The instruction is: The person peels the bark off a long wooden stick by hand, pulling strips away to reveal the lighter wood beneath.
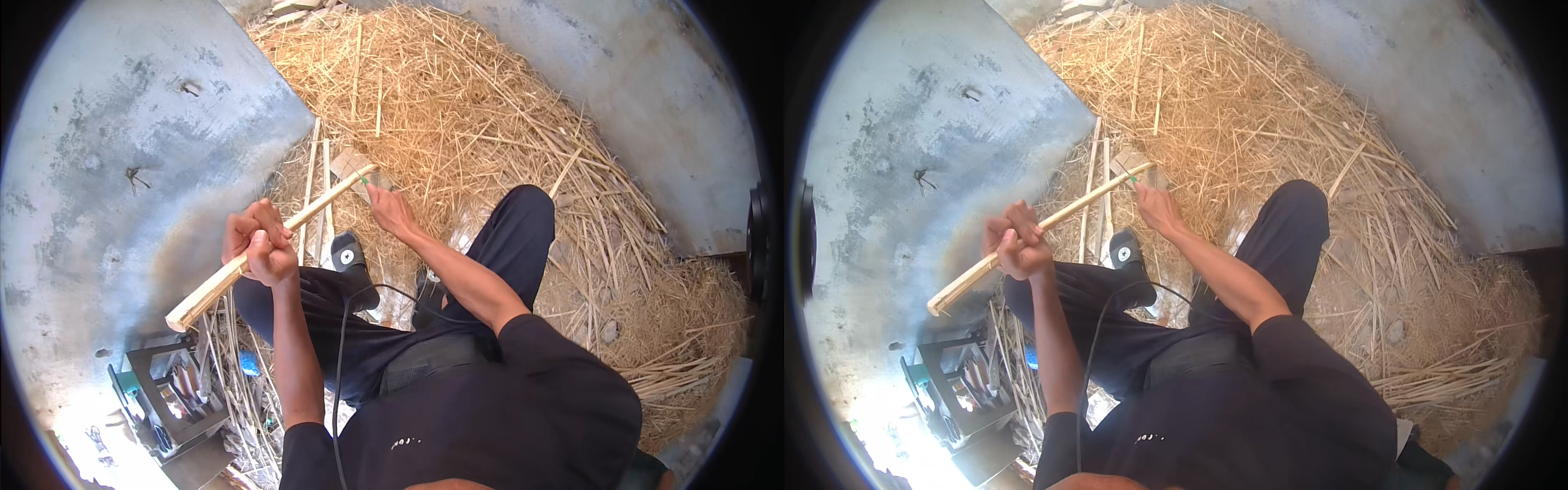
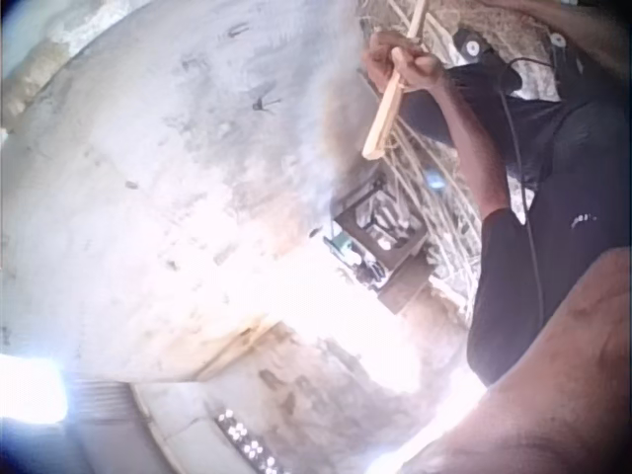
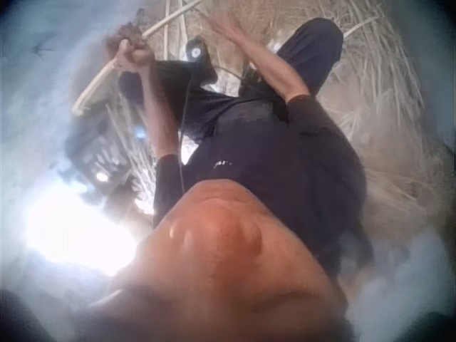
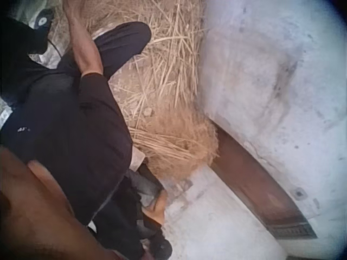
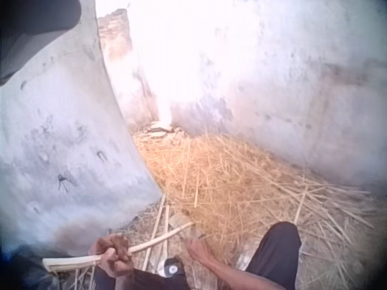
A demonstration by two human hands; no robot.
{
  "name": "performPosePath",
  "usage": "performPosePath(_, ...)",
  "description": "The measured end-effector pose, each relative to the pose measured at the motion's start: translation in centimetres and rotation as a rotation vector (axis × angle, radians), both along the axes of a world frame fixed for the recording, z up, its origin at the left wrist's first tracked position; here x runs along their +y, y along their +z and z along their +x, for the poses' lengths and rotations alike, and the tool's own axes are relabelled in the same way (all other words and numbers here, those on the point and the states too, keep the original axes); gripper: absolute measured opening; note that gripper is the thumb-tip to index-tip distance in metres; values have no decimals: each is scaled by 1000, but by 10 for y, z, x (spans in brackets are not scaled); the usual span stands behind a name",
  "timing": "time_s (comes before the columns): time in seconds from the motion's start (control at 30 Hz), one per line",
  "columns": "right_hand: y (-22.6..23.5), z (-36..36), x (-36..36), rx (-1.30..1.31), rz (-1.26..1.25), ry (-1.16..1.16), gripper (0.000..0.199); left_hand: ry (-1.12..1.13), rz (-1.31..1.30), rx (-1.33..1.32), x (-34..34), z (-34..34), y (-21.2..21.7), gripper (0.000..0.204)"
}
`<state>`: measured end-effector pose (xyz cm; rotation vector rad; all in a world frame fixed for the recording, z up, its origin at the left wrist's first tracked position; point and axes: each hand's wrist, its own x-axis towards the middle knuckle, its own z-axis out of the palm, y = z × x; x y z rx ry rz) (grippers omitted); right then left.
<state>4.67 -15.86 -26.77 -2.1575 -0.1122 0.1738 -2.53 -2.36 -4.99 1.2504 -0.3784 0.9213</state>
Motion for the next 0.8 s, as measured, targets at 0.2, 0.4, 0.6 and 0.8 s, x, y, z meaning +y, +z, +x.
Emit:
performPosePath(0.2,-33,-4,-14,25,-244,212,47,-2,39,-20,-8,3,2,13)
performPosePath(0.4,-58,-14,-30,11,-83,45,47,23,42,-3,-4,1,2,12)
performPosePath(0.6,22,-15,-7,124,37,147,55,-1,60,10,-11,2,4,10)
performPosePath(0.8,17,4,4,37,-28,124,56,-20,-40,-10,24,6,-2,12)
